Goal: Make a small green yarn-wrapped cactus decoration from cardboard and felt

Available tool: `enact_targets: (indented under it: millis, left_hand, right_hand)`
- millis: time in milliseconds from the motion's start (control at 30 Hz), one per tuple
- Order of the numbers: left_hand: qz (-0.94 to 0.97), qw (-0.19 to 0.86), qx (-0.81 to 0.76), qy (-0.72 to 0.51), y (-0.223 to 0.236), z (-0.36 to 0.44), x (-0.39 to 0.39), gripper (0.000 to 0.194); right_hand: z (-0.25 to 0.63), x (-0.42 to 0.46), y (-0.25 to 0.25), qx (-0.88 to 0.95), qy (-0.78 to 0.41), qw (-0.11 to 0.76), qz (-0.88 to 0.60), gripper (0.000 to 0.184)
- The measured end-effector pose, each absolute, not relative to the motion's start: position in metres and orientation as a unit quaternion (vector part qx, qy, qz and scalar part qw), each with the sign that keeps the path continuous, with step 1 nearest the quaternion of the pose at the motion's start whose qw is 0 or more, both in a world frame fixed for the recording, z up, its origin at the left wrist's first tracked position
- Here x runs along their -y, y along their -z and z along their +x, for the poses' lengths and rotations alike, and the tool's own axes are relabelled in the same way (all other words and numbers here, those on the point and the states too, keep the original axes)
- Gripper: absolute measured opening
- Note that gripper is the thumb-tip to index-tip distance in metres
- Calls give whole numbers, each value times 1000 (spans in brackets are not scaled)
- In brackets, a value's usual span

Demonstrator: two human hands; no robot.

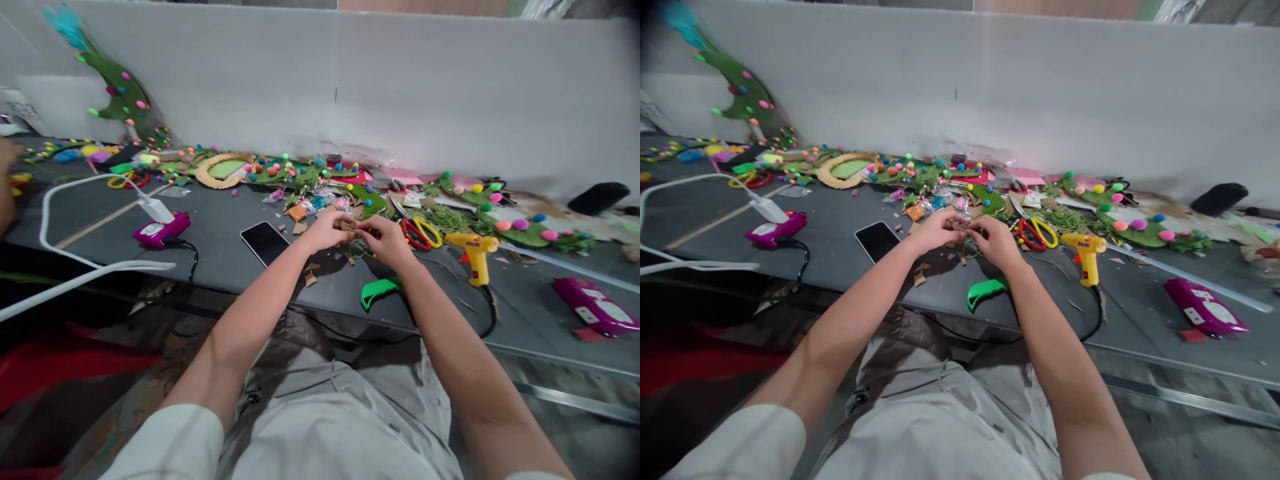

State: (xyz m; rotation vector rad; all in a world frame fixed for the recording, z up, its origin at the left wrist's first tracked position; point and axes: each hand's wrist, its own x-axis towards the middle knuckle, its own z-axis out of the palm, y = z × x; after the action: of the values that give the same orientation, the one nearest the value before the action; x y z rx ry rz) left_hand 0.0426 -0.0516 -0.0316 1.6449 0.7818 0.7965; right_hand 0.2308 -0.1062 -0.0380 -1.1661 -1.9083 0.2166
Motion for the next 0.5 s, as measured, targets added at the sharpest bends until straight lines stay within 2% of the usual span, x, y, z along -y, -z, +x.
enact_targets:
  millis: [233,500]
  left_hand:
    - [594,666,-279,-355,22,39,55,32]
    - [550,699,-251,-382,22,39,55,30]
  right_hand:
    - [231,102,33,684,-207,490,-499,23]
    - [230,100,37,685,-223,486,-495,26]
